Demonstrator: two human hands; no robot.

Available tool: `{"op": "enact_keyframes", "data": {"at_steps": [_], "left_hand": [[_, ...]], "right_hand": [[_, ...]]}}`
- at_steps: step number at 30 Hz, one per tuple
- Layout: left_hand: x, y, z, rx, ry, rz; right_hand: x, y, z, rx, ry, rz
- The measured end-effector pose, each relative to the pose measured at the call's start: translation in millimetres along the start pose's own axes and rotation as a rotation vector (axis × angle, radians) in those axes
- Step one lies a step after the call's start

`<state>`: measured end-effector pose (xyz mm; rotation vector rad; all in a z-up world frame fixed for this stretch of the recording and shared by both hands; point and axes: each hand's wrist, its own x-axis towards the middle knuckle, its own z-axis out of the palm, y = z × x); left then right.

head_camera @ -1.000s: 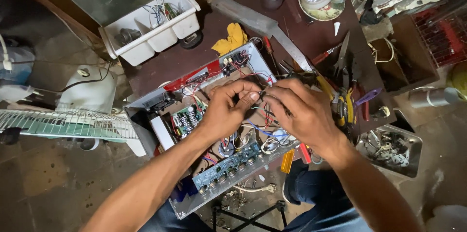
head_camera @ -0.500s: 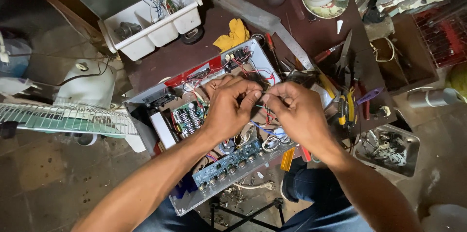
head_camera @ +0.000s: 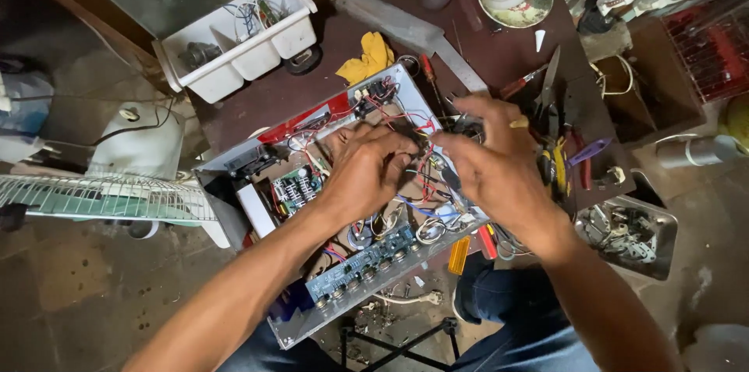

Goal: The person works on an open electronic device, using pliers to strip and cut wires, then uses a lighter to heat a wire end. The person continues to manipulate wires and components inside the device using pliers.

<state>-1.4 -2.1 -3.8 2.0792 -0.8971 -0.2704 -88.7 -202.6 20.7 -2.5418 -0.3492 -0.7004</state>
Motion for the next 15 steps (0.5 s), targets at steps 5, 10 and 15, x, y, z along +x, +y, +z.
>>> {"op": "enact_keyframes", "data": {"at_steps": [5,10,15], "left_hand": [[-0.2,-4.1,3.5,-0.061,0.008,-0.024],[-1.6,0.4,-2.8,-0.105,0.011,-0.031],[-0.7,-0.6,-1.7,-0.069,0.027,-0.016]], "right_hand": [[4.2,3.3,5.9,-0.107,-0.027,-0.175],[13.9,-6.8,6.7,-0.348,0.073,-0.303],[10.0,-7.9,11.0,-0.329,0.093,-0.247]]}}
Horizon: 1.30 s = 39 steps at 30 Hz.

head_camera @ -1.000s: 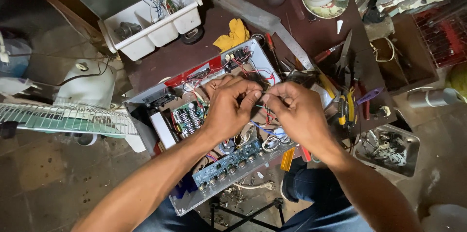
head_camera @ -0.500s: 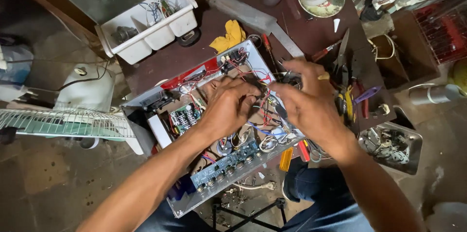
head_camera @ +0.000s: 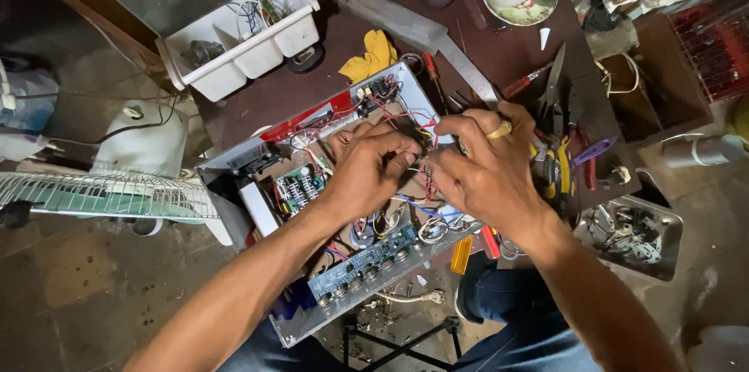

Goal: The person works on an open electronic device, using pliers to strip and cut wires, then uses a lighter to heat a wire end. The person continues to manipulate wires and components inside the device using pliers.

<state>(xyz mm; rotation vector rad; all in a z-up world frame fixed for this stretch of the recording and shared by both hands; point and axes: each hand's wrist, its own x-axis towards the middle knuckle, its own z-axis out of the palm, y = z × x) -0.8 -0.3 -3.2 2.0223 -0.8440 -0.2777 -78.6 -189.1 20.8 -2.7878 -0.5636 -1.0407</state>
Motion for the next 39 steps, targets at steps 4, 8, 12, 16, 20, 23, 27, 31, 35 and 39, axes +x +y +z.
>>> {"op": "enact_keyframes", "data": {"at_steps": [4,8,12,16,20,23,27,31,35,39], "left_hand": [[2.2,-6.0,1.8,0.031,0.022,0.04],[0.2,-4.7,5.1,0.172,0.012,0.032],[4.1,-17.5,14.6,0.37,-0.047,-0.097],[12.2,-23.6,25.8,0.443,-0.138,-0.171],[17.0,-9.9,26.0,0.483,-0.201,-0.239],[19.0,8.3,18.2,0.491,-0.23,-0.271],[22.9,10.3,16.1,0.527,-0.242,-0.25],[24.8,18.3,11.8,0.511,-0.234,-0.299],[22.5,12.1,12.3,0.488,-0.231,-0.298],[21.2,16.1,10.0,0.47,-0.227,-0.275]], "right_hand": [[-4.3,-5.3,2.9,0.06,-0.005,0.11],[-11.3,-4.9,8.4,0.206,-0.097,0.302],[-19.3,1.6,2.4,0.274,-0.106,0.385],[-23.3,2.1,-13.0,0.203,-0.09,0.432],[-26.4,1.1,-19.6,0.249,-0.114,0.487],[-28.0,0.3,-19.4,0.224,-0.1,0.45],[-22.1,-3.0,-23.3,0.235,-0.095,0.42],[-22.2,-2.4,-19.7,0.225,-0.071,0.394],[-26.8,-1.5,-14.8,0.211,-0.069,0.377],[-26.6,-2.6,-16.1,0.2,-0.069,0.363]]}}
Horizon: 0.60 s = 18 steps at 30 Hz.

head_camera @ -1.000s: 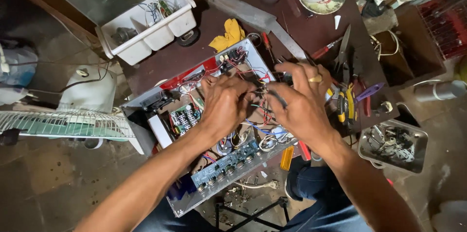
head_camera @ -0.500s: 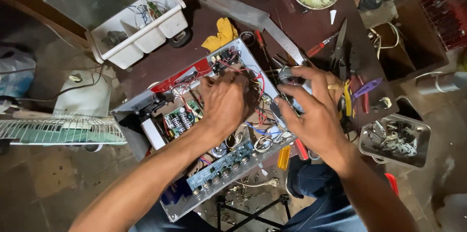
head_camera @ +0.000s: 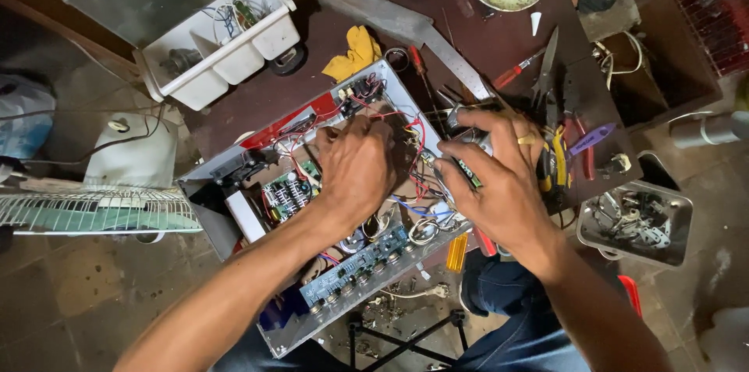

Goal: The person works on an open electronic device, using pliers to strip and cut wires, then uses a lighter to heat a wire end. The person continues to manipulate wires and components inside the device using pliers.

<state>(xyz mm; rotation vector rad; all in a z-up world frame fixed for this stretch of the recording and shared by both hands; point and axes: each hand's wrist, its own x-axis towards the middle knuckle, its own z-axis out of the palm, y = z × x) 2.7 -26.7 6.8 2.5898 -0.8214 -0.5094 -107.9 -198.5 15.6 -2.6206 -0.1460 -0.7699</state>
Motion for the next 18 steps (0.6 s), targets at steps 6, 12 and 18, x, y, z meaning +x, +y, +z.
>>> {"op": "enact_keyframes", "data": {"at_steps": [6,12,18], "left_hand": [[1.7,-2.4,8.4,0.101,-0.011,0.034],[3.5,10.0,-0.8,0.098,-0.011,0.06],[6.0,12.9,-5.5,0.115,0.003,0.109]], "right_hand": [[7.5,-12.5,-4.0,-0.01,-0.063,0.002],[11.2,-17.7,7.1,-0.123,-0.26,0.011],[16.1,-13.5,17.4,-0.17,-0.476,0.084]]}}
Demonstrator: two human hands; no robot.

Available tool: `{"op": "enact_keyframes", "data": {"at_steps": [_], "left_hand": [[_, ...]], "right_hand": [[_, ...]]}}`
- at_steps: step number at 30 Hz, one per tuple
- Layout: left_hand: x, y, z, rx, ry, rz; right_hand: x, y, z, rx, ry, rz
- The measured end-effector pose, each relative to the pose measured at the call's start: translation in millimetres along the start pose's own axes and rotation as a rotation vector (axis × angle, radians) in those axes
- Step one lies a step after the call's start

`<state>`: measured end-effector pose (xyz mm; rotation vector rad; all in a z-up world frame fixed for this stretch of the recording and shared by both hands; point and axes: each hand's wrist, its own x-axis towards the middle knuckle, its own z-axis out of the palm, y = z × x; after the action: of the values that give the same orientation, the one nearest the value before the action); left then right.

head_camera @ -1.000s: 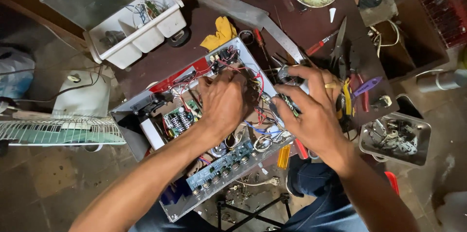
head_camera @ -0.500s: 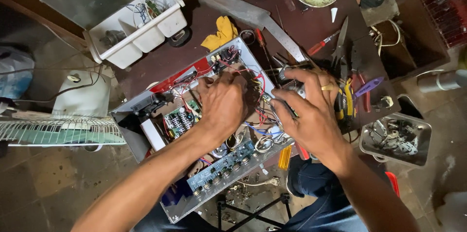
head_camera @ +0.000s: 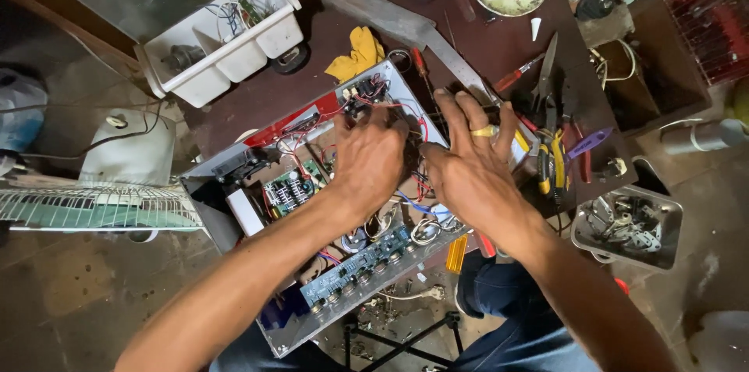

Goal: The person works on an open electronic device, using pliers to strip and cut wires, then uses a lighter to heat a wire end. The person continues to manipulate wires and components inside the device using pliers.

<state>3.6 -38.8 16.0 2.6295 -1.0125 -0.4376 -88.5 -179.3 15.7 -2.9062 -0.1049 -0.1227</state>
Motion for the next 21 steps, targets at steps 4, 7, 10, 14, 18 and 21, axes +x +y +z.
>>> {"op": "enact_keyframes", "data": {"at_steps": [4,7,10,14,18,21], "left_hand": [[5.2,-4.3,7.6,0.005,0.01,0.05],[10.6,-6.9,15.5,0.016,0.009,0.066],[13.7,-12.8,19.6,-0.013,0.019,0.079],[17.2,-12.8,12.4,-0.069,-0.013,0.06],[27.5,-14.8,19.1,-0.094,-0.048,0.025],[27.7,-21.5,28.8,-0.101,-0.085,0.005]], "right_hand": [[-0.3,-1.9,-0.3,-0.021,-0.023,0.04],[-3.6,-1.7,-3.5,-0.009,-0.048,0.088],[-5.1,-1.6,-3.6,0.033,-0.076,0.125],[0.3,-1.5,-6.1,0.077,-0.029,0.092],[5.2,-2.6,-4.5,0.08,-0.015,0.094],[11.1,-3.8,-2.3,0.09,-0.06,0.124]]}}
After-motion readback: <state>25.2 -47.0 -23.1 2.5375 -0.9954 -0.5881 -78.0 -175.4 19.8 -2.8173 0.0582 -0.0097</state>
